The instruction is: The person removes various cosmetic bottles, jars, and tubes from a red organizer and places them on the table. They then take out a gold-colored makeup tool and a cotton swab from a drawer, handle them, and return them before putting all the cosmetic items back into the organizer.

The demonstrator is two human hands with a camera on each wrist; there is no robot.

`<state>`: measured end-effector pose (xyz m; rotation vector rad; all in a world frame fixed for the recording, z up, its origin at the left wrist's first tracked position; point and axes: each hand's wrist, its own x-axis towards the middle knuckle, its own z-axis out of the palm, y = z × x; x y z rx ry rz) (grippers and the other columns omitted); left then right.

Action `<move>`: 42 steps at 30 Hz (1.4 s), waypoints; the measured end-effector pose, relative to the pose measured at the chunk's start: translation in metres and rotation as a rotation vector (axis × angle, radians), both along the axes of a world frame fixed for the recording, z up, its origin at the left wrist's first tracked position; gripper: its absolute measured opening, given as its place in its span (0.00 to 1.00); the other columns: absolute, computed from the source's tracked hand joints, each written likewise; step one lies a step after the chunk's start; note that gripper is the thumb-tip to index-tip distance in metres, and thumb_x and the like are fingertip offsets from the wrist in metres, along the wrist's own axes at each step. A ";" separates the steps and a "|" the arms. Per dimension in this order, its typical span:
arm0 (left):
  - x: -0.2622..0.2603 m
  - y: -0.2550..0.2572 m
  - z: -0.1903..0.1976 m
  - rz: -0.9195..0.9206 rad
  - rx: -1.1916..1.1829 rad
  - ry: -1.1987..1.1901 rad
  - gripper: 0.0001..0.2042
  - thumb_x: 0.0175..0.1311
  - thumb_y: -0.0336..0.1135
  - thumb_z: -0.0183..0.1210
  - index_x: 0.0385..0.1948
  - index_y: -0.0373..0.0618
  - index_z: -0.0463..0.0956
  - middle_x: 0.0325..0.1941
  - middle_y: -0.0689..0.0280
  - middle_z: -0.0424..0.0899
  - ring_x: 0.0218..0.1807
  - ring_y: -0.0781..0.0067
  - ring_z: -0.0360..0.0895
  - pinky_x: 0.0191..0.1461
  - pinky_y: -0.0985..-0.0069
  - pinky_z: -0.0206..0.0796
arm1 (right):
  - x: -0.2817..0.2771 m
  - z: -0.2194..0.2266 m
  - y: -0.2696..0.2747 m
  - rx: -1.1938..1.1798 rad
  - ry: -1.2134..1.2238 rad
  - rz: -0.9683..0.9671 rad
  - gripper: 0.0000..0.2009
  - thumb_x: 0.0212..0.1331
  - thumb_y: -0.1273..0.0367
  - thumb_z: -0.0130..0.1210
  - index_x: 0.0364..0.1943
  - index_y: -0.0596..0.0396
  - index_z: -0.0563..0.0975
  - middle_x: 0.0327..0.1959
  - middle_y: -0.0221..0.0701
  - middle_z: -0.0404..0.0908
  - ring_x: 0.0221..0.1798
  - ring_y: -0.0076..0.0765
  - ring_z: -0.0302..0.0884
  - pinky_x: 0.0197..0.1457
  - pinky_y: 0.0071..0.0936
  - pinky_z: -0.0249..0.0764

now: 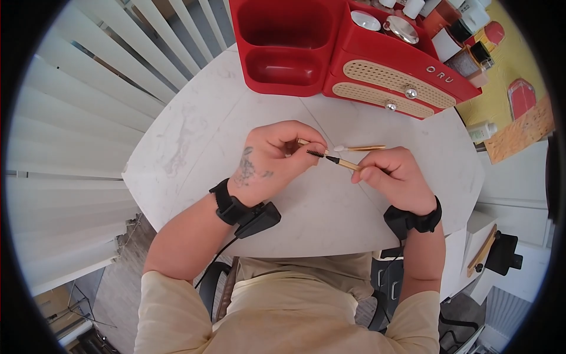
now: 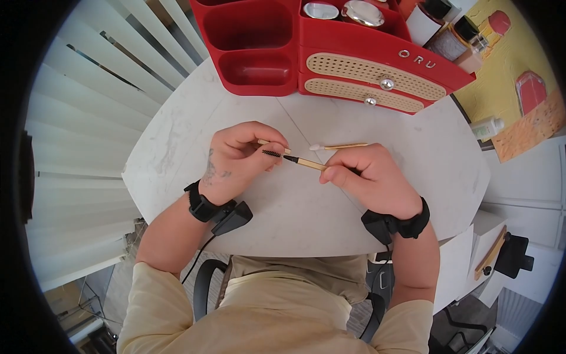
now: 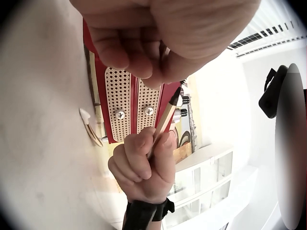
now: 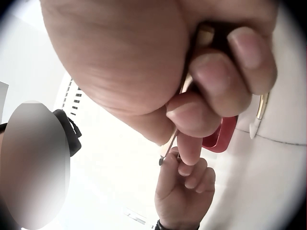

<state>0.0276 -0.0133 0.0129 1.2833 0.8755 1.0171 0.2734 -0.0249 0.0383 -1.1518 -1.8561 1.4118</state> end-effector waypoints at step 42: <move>0.001 0.002 0.000 0.012 -0.053 -0.002 0.04 0.62 0.20 0.59 0.36 0.36 0.80 0.32 0.69 0.83 0.31 0.87 0.77 0.34 0.87 0.68 | -0.010 0.000 -0.005 0.495 -0.212 -0.201 0.04 0.53 0.75 0.63 0.31 0.59 0.82 0.24 0.32 0.74 0.23 0.31 0.70 0.26 0.26 0.65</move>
